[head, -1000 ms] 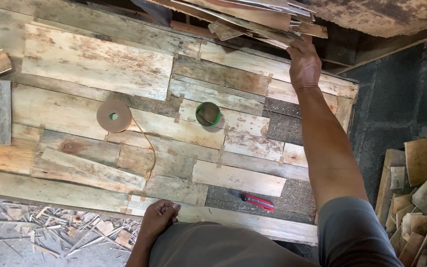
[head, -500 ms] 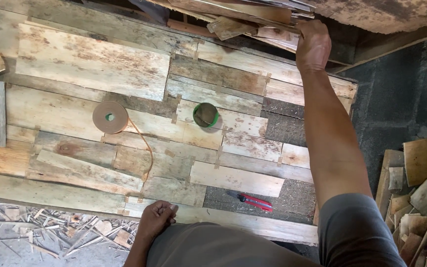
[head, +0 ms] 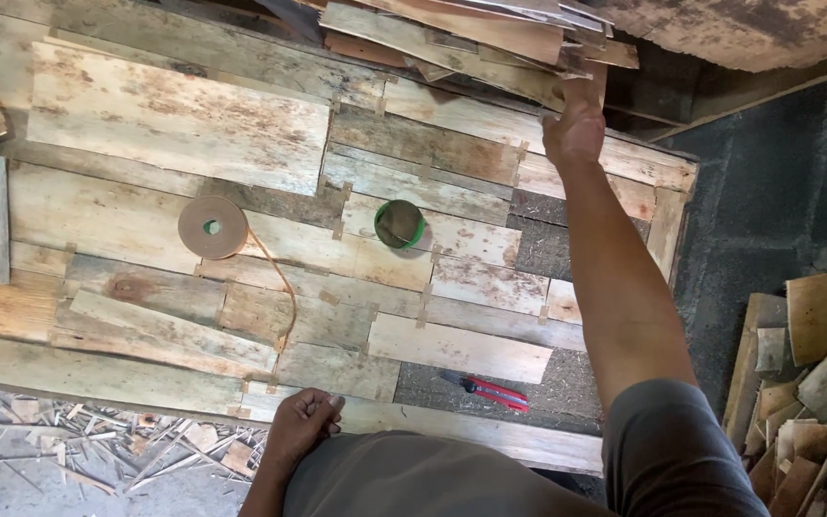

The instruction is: Fitting and cutting thin wooden strips to assemble a decorative panel.

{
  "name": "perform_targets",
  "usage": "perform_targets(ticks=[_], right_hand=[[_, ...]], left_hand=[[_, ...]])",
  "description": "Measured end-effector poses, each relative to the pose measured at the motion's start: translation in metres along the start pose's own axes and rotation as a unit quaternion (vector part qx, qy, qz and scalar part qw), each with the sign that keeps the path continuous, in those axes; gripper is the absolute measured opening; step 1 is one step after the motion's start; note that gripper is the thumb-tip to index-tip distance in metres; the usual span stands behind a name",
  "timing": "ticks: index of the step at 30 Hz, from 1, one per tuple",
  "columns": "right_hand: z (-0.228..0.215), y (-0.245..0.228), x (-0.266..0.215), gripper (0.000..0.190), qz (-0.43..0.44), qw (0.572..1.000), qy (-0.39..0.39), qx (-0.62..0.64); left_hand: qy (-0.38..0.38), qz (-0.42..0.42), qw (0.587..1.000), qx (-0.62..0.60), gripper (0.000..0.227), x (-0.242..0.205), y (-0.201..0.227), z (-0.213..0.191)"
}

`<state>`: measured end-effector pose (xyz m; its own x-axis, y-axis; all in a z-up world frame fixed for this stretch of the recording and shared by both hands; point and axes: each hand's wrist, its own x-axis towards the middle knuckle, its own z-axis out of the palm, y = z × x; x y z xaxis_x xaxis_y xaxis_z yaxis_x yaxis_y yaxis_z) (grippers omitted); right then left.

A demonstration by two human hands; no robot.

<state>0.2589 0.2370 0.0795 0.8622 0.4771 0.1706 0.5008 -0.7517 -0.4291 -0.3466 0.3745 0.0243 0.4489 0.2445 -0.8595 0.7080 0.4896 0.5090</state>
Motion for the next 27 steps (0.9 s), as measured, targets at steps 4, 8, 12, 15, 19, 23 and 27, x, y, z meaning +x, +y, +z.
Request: perform_targets(ticks=[4,8,12,15,19,23,27], right_hand=[[0.012,0.003,0.0,0.052,0.001,1.0,0.019,0.016],[0.024,0.012,-0.01,0.044,-0.019,0.997,0.069,-0.011],[0.021,0.006,-0.029,0.032,-0.044,0.993,0.105,-0.035],[0.021,-0.001,-0.038,0.04,-0.08,0.986,0.101,-0.105],[0.032,0.006,-0.053,0.044,-0.153,0.957,0.148,-0.198],[0.026,-0.002,-0.071,0.056,-0.181,0.96,0.148,-0.154],[0.004,-0.024,-0.092,0.079,-0.155,0.976,0.114,-0.104]], left_hand=[[-0.006,-0.011,1.0,-0.013,0.025,0.008,-0.011,-0.004],[-0.012,-0.008,1.0,-0.013,0.025,0.013,-0.018,-0.007],[-0.024,0.01,0.999,-0.02,0.024,0.016,-0.027,-0.01],[-0.035,0.007,0.999,-0.018,0.024,0.01,-0.016,-0.01],[-0.043,-0.015,0.999,-0.01,0.026,0.003,0.002,-0.009],[-0.075,-0.008,0.997,0.024,0.027,0.001,0.019,-0.009],[-0.08,0.025,0.994,0.066,0.027,-0.006,0.048,-0.001]])
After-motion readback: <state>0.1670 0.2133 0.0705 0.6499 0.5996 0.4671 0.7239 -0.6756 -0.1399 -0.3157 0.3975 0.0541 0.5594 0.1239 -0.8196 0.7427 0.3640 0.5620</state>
